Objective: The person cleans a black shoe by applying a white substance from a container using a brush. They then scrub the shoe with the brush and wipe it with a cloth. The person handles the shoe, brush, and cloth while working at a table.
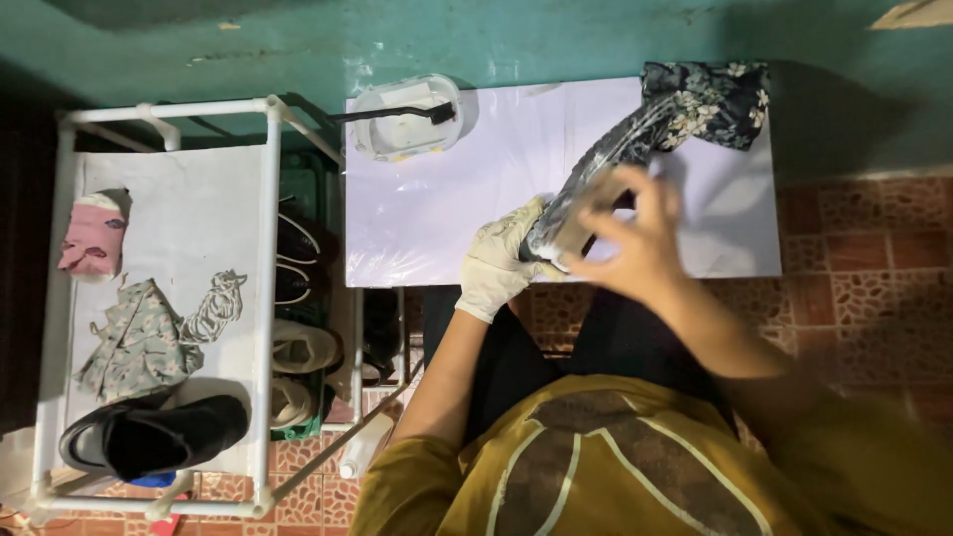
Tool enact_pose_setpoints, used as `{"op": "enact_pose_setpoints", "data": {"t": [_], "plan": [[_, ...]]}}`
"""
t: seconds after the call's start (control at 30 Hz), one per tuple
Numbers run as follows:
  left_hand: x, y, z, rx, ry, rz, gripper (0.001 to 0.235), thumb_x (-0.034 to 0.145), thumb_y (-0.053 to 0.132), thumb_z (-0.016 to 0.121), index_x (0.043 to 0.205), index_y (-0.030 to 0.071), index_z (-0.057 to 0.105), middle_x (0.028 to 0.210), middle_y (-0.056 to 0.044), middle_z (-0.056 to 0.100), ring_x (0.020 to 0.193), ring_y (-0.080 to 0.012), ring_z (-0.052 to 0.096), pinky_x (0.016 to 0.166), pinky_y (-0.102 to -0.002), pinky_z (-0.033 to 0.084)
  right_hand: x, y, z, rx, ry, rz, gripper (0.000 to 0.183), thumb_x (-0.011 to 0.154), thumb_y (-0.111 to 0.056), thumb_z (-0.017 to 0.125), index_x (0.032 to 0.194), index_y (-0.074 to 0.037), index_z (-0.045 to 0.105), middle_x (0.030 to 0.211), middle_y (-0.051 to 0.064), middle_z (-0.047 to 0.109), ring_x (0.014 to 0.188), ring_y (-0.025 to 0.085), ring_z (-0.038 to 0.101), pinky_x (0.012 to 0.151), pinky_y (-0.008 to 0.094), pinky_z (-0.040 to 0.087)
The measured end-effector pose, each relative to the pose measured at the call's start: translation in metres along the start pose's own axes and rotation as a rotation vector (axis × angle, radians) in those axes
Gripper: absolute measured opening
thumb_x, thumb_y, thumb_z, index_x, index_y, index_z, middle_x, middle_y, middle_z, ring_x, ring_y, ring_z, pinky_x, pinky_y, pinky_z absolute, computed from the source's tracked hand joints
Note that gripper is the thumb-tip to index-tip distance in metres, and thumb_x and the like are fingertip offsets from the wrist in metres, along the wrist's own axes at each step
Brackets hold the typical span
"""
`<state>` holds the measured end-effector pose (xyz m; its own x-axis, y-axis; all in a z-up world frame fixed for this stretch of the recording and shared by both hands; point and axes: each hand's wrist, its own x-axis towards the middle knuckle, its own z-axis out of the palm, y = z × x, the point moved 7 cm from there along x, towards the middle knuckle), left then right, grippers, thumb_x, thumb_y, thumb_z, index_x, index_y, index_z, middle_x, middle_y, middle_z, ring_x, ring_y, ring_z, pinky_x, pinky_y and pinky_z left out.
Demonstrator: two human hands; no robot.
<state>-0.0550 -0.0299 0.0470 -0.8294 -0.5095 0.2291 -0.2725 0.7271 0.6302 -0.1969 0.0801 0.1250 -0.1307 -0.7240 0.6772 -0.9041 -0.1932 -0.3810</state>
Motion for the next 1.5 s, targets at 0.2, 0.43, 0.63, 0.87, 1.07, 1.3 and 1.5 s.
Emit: {"op": "enact_pose_setpoints", "data": {"t": [0.2, 0.43, 0.63, 0.87, 1.07, 1.3, 1.5], "plan": [[0.008, 0.001, -0.001, -0.013, -0.035, -0.046, 0.110, 0.062, 0.060, 0.090, 0.153, 0.016, 0.045, 0.151, -0.006, 0.056, 0.136, -0.0272, 0.056, 0.109, -0.046, 0.048, -0.022, 0.005, -0.004, 0.071, 0.095, 0.041, 0.052, 0.057, -0.034, 0.100, 0.098, -0.012, 0.077, 0.142, 0.027, 0.048, 0.126, 0.048, 0.053, 0.108, 0.057, 0.039], [0.006, 0.005, -0.003, -0.048, 0.040, -0.019, 0.114, 0.056, 0.058, 0.093, 0.150, 0.012, 0.048, 0.146, -0.009, 0.061, 0.130, -0.0304, 0.061, 0.107, -0.046, 0.051, -0.030, 0.030, -0.009, 0.005, 0.139, -0.031, 0.055, 0.057, -0.034, 0.100, 0.103, -0.013, 0.078, 0.145, 0.031, 0.048, 0.128, 0.049, 0.053, 0.110, 0.060, 0.033], [0.009, 0.008, -0.005, -0.038, 0.030, -0.031, 0.111, 0.057, 0.053, 0.094, 0.150, 0.014, 0.048, 0.143, -0.008, 0.063, 0.128, -0.0295, 0.062, 0.106, -0.045, 0.052, -0.060, -0.005, 0.016, 0.126, 0.130, -0.049, 0.058, 0.050, -0.031, 0.099, 0.104, -0.021, 0.078, 0.144, 0.033, 0.050, 0.127, 0.052, 0.054, 0.112, 0.061, 0.037], [0.006, 0.002, 0.000, 0.027, 0.004, -0.054, 0.113, 0.058, 0.059, 0.093, 0.152, 0.016, 0.046, 0.142, -0.008, 0.063, 0.127, -0.0288, 0.063, 0.105, -0.045, 0.053, -0.040, 0.021, -0.002, 0.141, 0.198, -0.017, 0.056, 0.061, -0.031, 0.100, 0.106, -0.009, 0.076, 0.146, 0.036, 0.044, 0.130, 0.057, 0.051, 0.114, 0.064, 0.036], [0.000, -0.015, 0.011, -0.011, 0.082, 0.024, 0.113, 0.056, 0.054, 0.096, 0.151, 0.014, 0.048, 0.145, -0.010, 0.061, 0.128, -0.0306, 0.062, 0.106, -0.045, 0.053, -0.063, -0.004, 0.007, 0.189, 0.147, -0.040, 0.058, 0.051, -0.025, 0.101, 0.103, -0.015, 0.078, 0.144, 0.034, 0.049, 0.128, 0.054, 0.054, 0.113, 0.062, 0.039], [0.006, -0.001, 0.000, -0.008, 0.047, -0.004, 0.112, 0.057, 0.053, 0.095, 0.150, 0.011, 0.049, 0.146, -0.011, 0.060, 0.129, -0.0322, 0.061, 0.107, -0.046, 0.051, -0.054, 0.009, 0.001, 0.141, 0.179, -0.026, 0.053, 0.057, -0.027, 0.100, 0.102, -0.008, 0.078, 0.145, 0.036, 0.046, 0.130, 0.055, 0.053, 0.116, 0.059, 0.038], [0.002, 0.001, -0.002, -0.043, 0.083, -0.009, 0.113, 0.053, 0.050, 0.096, 0.148, 0.011, 0.051, 0.142, -0.011, 0.063, 0.126, -0.0324, 0.064, 0.105, -0.047, 0.053, -0.051, 0.014, 0.001, 0.136, 0.175, -0.022, 0.055, 0.054, -0.029, 0.101, 0.101, -0.014, 0.079, 0.143, 0.034, 0.049, 0.125, 0.054, 0.055, 0.114, 0.059, 0.039]]}}
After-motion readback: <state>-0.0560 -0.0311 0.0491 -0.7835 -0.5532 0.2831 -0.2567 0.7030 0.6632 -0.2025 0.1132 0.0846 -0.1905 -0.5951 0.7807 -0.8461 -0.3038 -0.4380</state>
